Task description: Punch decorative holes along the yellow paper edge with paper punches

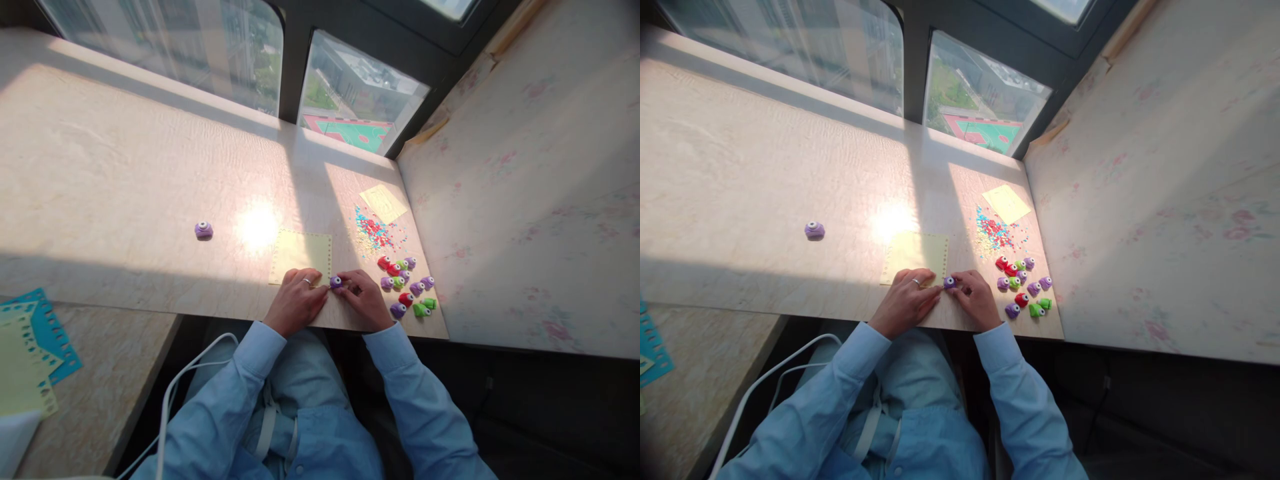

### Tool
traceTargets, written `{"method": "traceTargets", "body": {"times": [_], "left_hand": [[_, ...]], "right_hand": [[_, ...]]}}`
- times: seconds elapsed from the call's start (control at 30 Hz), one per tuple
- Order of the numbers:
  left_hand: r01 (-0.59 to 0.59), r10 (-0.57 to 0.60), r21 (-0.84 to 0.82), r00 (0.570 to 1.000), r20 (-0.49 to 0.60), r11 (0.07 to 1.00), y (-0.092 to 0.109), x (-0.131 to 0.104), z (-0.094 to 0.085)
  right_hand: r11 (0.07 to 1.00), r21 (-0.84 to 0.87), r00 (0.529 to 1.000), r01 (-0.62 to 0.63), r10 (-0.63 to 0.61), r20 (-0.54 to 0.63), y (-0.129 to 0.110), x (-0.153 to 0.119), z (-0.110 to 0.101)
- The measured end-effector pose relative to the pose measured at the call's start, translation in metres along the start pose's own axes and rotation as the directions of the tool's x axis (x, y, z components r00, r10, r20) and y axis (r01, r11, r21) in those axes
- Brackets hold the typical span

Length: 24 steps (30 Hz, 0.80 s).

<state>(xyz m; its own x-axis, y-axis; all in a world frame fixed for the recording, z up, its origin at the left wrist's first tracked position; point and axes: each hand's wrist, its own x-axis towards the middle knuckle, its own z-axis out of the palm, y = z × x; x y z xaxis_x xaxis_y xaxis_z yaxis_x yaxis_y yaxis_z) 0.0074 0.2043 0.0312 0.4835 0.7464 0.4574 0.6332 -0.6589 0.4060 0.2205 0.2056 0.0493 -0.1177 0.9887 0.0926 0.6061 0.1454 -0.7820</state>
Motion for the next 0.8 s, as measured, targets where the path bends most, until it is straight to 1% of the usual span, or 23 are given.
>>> {"method": "traceTargets", "body": {"times": [0.17, 0.33, 0.57, 0.8], "left_hand": [[0.005, -0.005, -0.004, 1.000, 0.019, 1.000, 0.0007, -0.0001, 0.0003], [-0.011, 0.012, -0.010, 0.999, 0.050, 1.000, 0.0004, -0.0006, -0.0002], [-0.024, 0.026, -0.018, 0.993, 0.115, 1.000, 0.0001, -0.0005, -0.0026], [-0.039, 0.043, -0.035, 0.992, 0.118, 0.999, 0.0005, -0.0003, -0.0039]], "right_hand": [[0.998, -0.061, 0.999, 0.035, -0.034, 0.025, -0.0010, -0.0003, -0.0014], [0.995, -0.077, 0.997, 0.059, -0.055, 0.049, 0.0012, 0.0002, -0.0035], [0.998, -0.050, 0.998, 0.027, -0.025, 0.050, 0.0019, 0.0037, -0.0043], [0.999, -0.038, 1.000, 0.009, -0.008, 0.024, 0.0014, 0.0039, -0.0022]]}}
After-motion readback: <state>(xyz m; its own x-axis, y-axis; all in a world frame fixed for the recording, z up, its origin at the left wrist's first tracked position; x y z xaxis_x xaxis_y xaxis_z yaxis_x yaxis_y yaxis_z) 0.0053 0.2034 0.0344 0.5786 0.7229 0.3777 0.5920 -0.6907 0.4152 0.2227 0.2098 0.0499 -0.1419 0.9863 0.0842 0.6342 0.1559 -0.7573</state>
